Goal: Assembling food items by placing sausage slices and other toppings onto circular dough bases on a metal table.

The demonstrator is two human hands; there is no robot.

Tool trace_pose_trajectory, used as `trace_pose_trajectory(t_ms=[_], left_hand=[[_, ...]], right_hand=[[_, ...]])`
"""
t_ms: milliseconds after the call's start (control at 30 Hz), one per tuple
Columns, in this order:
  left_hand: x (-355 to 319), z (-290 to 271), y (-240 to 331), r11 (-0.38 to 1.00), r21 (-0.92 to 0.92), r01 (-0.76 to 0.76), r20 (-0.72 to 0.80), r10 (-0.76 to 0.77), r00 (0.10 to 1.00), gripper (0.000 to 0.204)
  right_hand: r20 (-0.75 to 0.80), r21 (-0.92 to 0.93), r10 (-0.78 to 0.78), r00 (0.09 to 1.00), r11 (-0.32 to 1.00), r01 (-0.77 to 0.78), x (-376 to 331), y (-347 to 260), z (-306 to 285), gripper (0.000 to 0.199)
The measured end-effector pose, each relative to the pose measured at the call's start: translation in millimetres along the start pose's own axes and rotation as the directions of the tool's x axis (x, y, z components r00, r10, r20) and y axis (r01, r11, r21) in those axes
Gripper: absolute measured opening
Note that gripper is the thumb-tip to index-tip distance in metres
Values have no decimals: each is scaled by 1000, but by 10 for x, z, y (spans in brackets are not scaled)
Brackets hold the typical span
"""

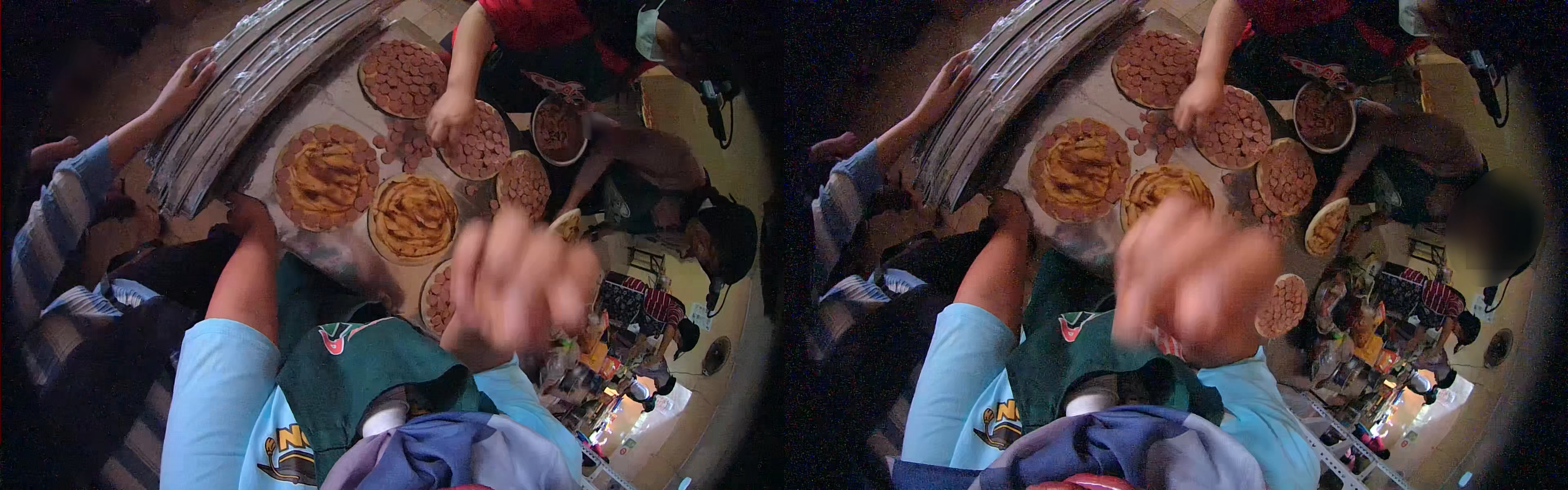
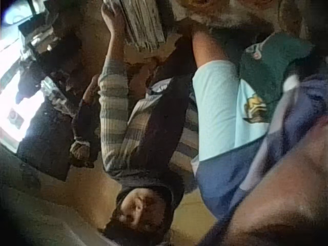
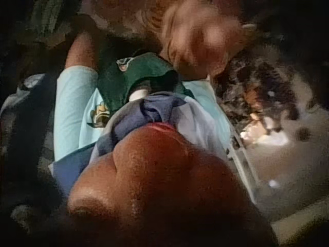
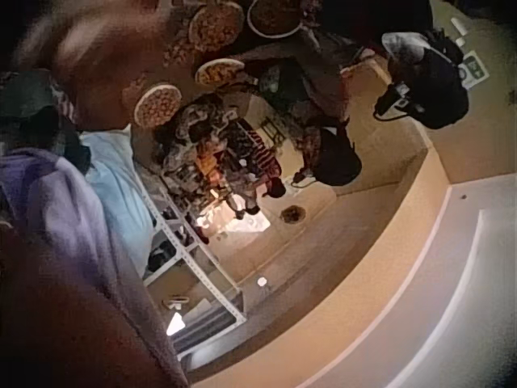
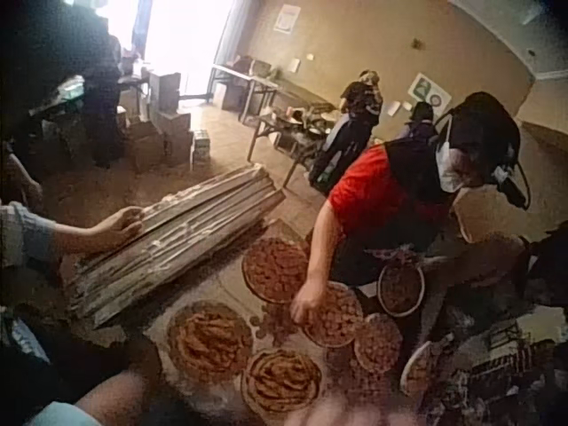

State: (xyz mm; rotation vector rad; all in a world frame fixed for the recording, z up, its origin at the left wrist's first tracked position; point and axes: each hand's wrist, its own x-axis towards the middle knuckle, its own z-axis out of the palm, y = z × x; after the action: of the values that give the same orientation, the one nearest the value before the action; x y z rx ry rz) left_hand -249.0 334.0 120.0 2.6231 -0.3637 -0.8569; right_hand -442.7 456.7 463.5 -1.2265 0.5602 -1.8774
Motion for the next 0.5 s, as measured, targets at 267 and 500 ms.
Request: trace_pose_trajectory(t_ms=[267,500], left_hand=[[160,-51,-156,994,-104,-26,73,34,997,68],[287,74,-163,957,124,-264,67,257,964,47]], right_hand=[[-344,-801,447,826,319,-507,-346,1233,-1534,15],[-122,-989,401,908,-131,-75,-450,1853,-2051,31]])
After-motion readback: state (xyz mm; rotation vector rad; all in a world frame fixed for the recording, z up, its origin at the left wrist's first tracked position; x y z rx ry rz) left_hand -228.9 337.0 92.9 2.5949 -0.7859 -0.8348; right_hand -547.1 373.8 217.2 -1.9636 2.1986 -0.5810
